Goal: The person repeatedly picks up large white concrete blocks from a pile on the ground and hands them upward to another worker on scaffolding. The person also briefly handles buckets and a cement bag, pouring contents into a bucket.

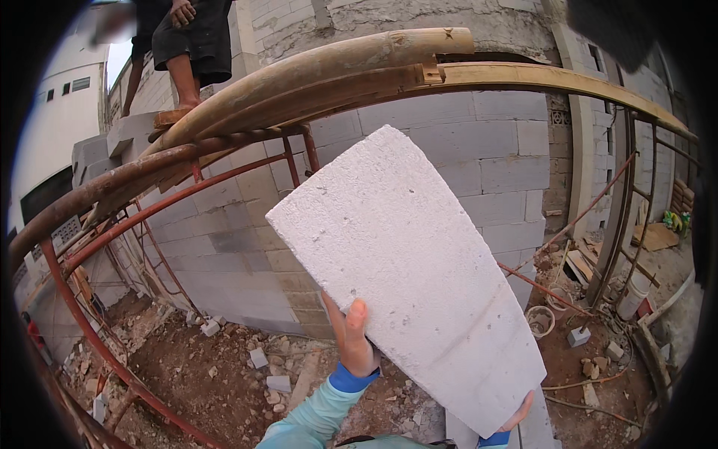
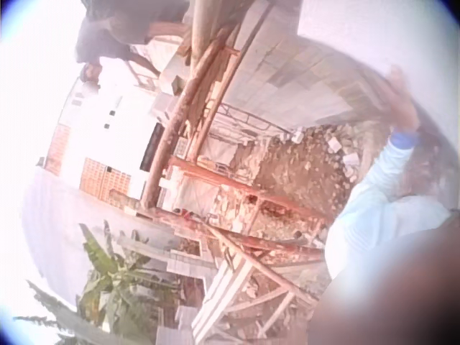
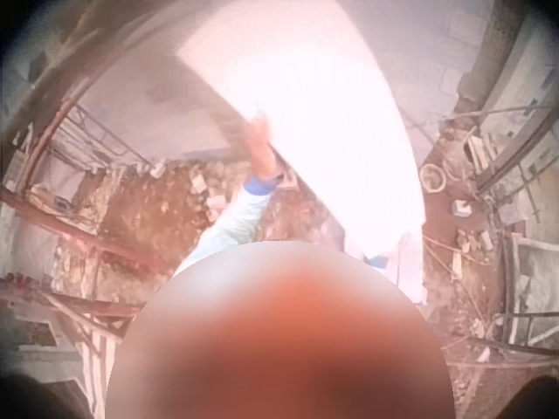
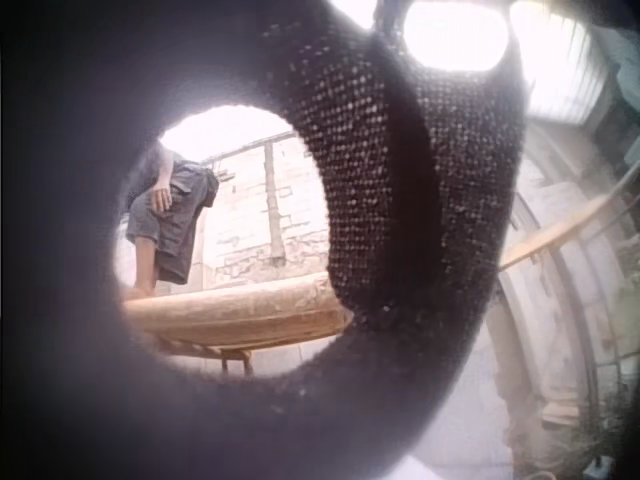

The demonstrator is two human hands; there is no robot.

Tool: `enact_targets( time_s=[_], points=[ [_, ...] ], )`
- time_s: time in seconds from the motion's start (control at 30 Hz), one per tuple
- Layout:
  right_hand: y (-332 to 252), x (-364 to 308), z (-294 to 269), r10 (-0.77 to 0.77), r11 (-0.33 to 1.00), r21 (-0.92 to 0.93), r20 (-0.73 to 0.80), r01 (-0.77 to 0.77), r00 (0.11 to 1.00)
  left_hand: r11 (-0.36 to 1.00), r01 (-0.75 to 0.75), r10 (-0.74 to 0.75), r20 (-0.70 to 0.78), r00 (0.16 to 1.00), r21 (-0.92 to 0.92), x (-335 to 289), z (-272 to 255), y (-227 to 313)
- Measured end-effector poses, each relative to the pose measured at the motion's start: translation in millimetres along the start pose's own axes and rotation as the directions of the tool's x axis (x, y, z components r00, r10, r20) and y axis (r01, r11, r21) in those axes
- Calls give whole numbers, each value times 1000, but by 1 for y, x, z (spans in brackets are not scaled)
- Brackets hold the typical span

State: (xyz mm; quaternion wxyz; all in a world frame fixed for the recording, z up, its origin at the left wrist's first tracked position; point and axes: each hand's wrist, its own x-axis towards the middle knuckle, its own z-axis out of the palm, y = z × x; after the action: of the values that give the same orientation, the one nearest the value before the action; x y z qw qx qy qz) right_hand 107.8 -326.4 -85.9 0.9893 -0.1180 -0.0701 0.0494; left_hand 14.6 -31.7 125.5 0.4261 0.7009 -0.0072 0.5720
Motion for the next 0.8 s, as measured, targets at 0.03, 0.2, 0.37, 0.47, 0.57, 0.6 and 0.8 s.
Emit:
enact_targets(
  time_s=[0.03, 0.2, 0.37, 0.47, 0.57, 0.6, 0.8],
  points=[
    [11, 8, 7, 21, 998, 51, 19, -22, 1000, 990, 42, -48, -39, 998, -137, 7, -10, 18],
    [33, 13, 128, -22, 999, 36, 95, 19, 995, 768, 10, 7, 24, 1000, -641, 120, -23, 131],
    [69, 1, 232, 40, 981, 174, 233, -82, 972, 872, -130, 21, -229, 973, -472, 135, -35, 134],
    [98, -42, 293, 23, 999, 22, 122, -26, 992, 912, -219, 15, -506, 862, -346, 126, -67, 67],
    [112, -44, 316, -72, 995, -41, 324, 90, 943, 704, -135, -81, -267, 960, -697, 134, -82, 118],
    [118, -44, 325, -37, 993, -94, 339, 73, 940, 687, -148, -83, -280, 957, -711, 139, -91, 116],
    [167, -63, 367, 23, 996, -86, 518, 25, 855, 773, -438, 264, -394, 880, -460, 201, -172, 87]
  ],
)
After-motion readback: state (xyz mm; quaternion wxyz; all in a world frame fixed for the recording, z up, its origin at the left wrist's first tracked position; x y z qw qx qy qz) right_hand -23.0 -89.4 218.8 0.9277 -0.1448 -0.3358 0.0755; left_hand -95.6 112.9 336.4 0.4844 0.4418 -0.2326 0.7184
